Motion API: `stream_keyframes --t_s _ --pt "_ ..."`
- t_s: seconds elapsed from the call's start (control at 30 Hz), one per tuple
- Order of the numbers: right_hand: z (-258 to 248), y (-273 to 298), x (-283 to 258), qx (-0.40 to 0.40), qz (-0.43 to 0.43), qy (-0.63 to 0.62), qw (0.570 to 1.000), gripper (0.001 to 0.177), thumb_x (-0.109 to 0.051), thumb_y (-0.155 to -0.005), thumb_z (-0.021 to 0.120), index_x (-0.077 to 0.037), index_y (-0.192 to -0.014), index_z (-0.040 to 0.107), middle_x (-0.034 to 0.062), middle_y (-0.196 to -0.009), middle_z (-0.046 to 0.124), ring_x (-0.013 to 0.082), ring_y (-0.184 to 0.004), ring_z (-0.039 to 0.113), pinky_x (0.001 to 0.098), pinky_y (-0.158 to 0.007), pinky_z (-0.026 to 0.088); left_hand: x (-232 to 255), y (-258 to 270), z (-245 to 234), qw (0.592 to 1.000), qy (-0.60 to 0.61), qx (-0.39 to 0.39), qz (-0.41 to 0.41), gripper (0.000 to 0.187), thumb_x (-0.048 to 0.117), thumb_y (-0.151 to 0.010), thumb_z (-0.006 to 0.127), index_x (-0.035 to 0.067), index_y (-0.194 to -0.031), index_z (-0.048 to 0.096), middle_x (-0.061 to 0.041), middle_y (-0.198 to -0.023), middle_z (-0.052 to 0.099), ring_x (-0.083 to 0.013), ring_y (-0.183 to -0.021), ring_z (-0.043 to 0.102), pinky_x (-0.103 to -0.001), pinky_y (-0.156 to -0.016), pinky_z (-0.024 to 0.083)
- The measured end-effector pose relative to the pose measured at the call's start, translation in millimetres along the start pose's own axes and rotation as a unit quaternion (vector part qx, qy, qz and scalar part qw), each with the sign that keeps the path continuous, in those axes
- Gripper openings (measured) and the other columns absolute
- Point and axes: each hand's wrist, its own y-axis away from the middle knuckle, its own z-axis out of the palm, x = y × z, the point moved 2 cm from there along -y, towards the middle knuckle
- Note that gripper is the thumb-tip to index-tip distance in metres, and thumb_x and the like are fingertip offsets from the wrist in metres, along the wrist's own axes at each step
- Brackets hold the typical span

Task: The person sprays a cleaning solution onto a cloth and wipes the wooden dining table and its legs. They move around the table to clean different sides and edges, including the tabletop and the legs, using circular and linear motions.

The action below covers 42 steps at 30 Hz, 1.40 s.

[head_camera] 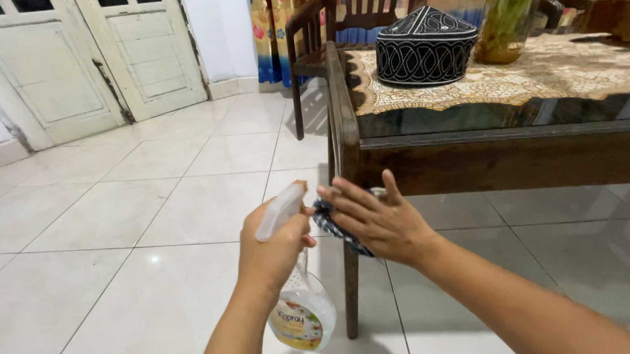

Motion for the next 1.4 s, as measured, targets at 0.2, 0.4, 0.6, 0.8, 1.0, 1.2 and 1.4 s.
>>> stream_keyframes --t_s 0.2,0.4,0.6,0.8,1.0,1.2,1.4 --pt "16 -33 24 -0.013 0.203 -0.006 0.979 0.022 -0.015 -0.107 0.052 -0.019 -0.125 0.062 0.0048 -0.175 0.029 0.0287 -0.163 0.011 0.0738 -0.115 -0.014 -6 -8 -8 0.998 0.043 0.045 -0.006 0.047 0.011 -0.079 0.058 0.007 -0.124 0.073 -0.010 -0.092 0.072 -0.0139 -0.061 0.060 -0.029 -0.059 0.055" --pt "12 12 -35 -0.020 0.054 -0.100 0.993 0.036 -0.019 -0.097 0.055 -0.018 -0.132 0.063 0.0067 -0.171 0.028 0.0301 -0.160 0.012 0.0737 -0.116 -0.013 -14 4 -3 0.998 -0.026 0.026 -0.047 0.048 0.010 -0.076 0.059 0.007 -0.122 0.073 -0.009 -0.090 0.074 -0.0179 -0.060 0.063 -0.030 -0.057 0.051" --pt "10 -11 8 -0.022 0.179 0.005 0.984 0.037 -0.011 -0.105 0.054 -0.025 -0.139 0.061 0.0075 -0.177 0.014 0.0321 -0.162 -0.004 0.0765 -0.111 -0.019 -22 10 -12 0.997 -0.046 0.025 -0.054 0.050 0.010 -0.074 0.057 0.011 -0.121 0.073 -0.007 -0.089 0.073 -0.0159 -0.062 0.064 -0.031 -0.062 0.056" --pt "21 -13 -21 -0.051 0.193 -0.049 0.979 0.046 -0.015 -0.098 0.054 -0.019 -0.144 0.056 0.0052 -0.174 0.007 0.0310 -0.161 -0.009 0.0792 -0.112 -0.017 -19 18 -22 0.992 -0.094 0.049 -0.073 0.037 0.011 -0.073 0.060 0.004 -0.107 0.074 -0.007 -0.089 0.075 -0.0173 -0.064 0.066 -0.032 -0.063 0.055" --pt "29 35 -75 -0.141 -0.034 0.067 0.987 0.062 -0.016 -0.091 0.056 -0.031 -0.151 0.051 -0.0040 -0.175 0.010 0.0196 -0.156 -0.005 0.0730 -0.113 -0.016 -29 29 -13 0.995 -0.097 -0.008 -0.024 0.026 0.015 -0.076 0.064 0.000 -0.093 0.075 -0.009 -0.076 0.072 -0.0179 -0.062 0.068 -0.034 -0.062 0.057" --pt "28 -17 3 -0.025 0.262 -0.061 0.963 0.033 -0.007 -0.107 0.047 -0.022 -0.133 0.060 0.0035 -0.178 0.015 0.0294 -0.162 0.000 0.0802 -0.112 -0.012 -43 26 -3 0.990 -0.126 -0.032 -0.049 0.026 0.017 -0.076 0.064 0.005 -0.095 0.075 -0.006 -0.077 0.073 -0.0160 -0.064 0.070 -0.032 -0.065 0.056" --pt "12 35 -72 -0.145 0.015 0.009 0.989 0.052 -0.019 -0.097 0.047 -0.029 -0.147 0.053 0.0015 -0.174 0.008 0.0232 -0.158 -0.001 0.0721 -0.113 -0.019 -51 31 -6 0.988 -0.132 -0.006 -0.076 0.025 0.014 -0.075 0.063 0.003 -0.094 0.074 -0.007 -0.079 0.074 -0.0170 -0.065 0.070 -0.033 -0.065 0.056"
